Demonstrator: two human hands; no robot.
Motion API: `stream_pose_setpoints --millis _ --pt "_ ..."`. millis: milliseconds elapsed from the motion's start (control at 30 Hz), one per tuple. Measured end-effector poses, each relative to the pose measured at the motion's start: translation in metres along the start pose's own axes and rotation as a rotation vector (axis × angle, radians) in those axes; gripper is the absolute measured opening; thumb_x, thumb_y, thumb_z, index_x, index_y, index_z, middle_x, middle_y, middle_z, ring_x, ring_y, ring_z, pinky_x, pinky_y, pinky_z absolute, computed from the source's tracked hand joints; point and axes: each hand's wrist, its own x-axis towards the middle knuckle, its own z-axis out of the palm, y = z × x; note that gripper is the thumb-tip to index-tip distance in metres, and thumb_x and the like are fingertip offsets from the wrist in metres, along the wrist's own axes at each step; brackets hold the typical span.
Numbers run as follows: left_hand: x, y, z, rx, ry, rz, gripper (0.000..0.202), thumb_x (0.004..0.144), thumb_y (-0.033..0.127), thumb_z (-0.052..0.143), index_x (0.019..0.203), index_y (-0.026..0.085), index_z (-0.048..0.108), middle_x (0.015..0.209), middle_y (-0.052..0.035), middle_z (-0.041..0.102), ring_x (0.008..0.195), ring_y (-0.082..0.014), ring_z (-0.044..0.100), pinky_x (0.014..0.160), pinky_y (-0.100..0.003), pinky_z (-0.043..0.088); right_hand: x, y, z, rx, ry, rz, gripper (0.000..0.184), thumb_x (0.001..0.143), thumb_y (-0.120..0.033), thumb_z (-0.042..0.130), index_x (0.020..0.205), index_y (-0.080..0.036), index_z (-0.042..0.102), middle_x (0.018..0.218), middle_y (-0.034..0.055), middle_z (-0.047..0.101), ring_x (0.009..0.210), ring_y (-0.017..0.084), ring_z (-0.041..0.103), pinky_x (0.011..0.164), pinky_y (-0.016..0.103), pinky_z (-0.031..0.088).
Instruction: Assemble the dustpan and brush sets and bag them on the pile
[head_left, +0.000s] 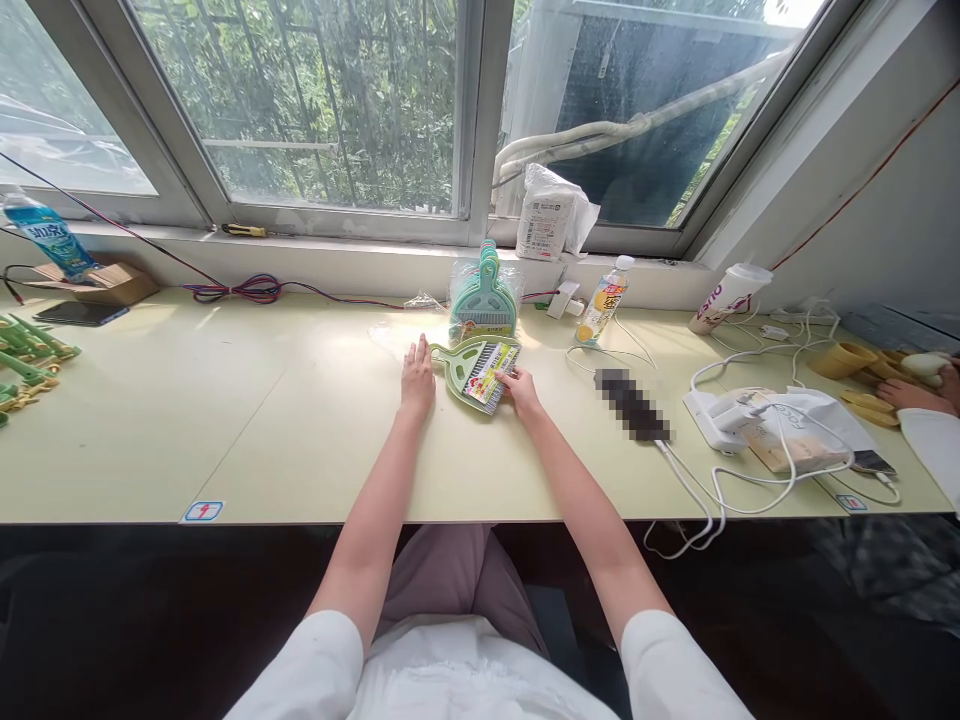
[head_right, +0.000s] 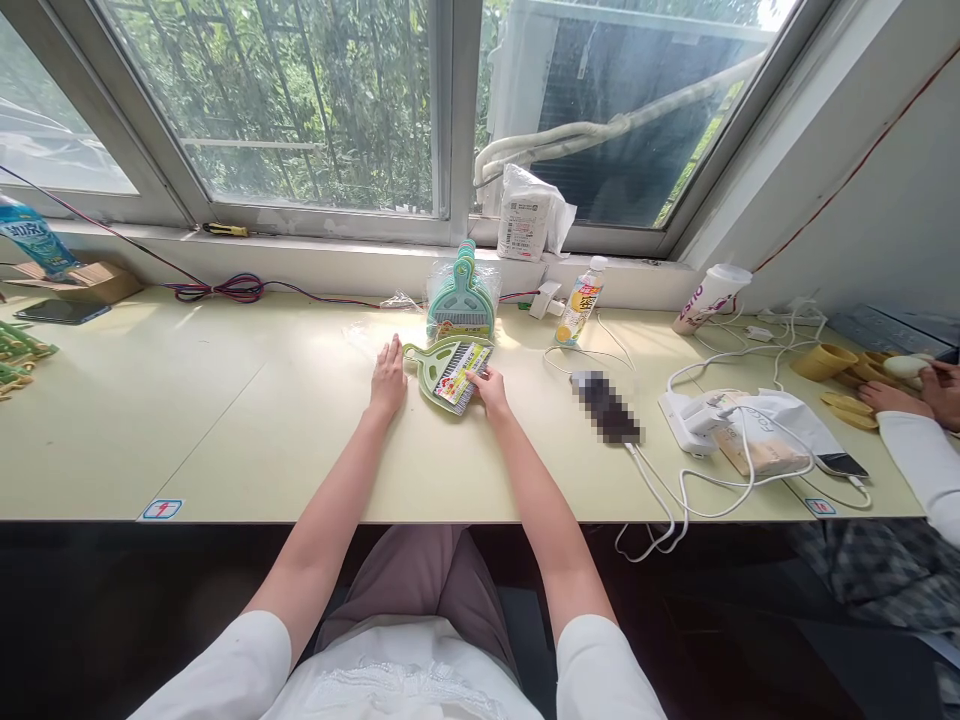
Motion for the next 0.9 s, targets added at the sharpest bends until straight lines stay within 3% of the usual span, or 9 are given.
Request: stream_pose_setpoints --millis 233,500,633,733,900 --pt "0.000 0.010 0.001 0.096 -0.027 0.194 0.077 0.073 -0.004 0.028 0.148 0.013 0.023 0.154 -0.0036 0.019 0.143 -0.0207 0.015 0.117 -0.039 0.021 -0.001 0.000 0.005 -0.006 -0.048 -0.073 0.033 0.064 -0.027 0.076 0.091 -0.014 0.062 0.089 0.0066 0.070 0.077 0.018 0.067 0.066 0.029 0.058" --pt "0.000 0.014 -0.003 0.031 0.065 0.254 0.085 0.070 -0.007 0.028 0.150 0.018 0.018 0.154 -0.0016 0.019 0.143 -0.0203 0.013 0.118 -0.042 0.020 0.002 -0.004 -0.003 0.073 0.169 -0.151 0.036 0.062 -0.031 0.076 0.090 -0.014 0.062 0.092 0.0056 0.069 0.080 0.017 0.065 0.071 0.030 0.057" --pt "-0.001 0.019 -0.001 0.029 0.072 0.312 0.083 0.071 -0.008 0.026 0.150 0.018 0.019 0.154 -0.0005 0.020 0.143 -0.0186 0.014 0.117 -0.040 0.022 0.004 -0.004 -0.006 0.122 0.182 -0.137 0.037 0.061 -0.031 0.077 0.091 -0.015 0.061 0.094 0.0056 0.068 0.082 0.016 0.065 0.071 0.030 0.056" --pt "-0.003 0.026 0.000 0.021 0.052 0.367 0.080 0.072 -0.008 0.025 0.148 0.017 0.025 0.153 -0.0007 0.023 0.142 -0.0170 0.016 0.116 -0.038 0.027 0.003 -0.003 -0.006 0.140 0.130 -0.127 0.039 0.060 -0.031 0.078 0.091 -0.015 0.062 0.095 0.0055 0.068 0.083 0.016 0.065 0.074 0.030 0.056" --pt "-0.005 0.036 -0.004 0.006 0.042 0.430 0.065 0.075 -0.005 0.031 0.133 0.019 0.050 0.148 -0.0018 0.034 0.138 -0.0188 0.027 0.112 -0.041 0.031 0.001 -0.006 -0.001 0.140 0.013 -0.136 0.039 0.061 -0.032 0.079 0.093 -0.015 0.063 0.096 0.0055 0.069 0.084 0.017 0.066 0.078 0.031 0.056"
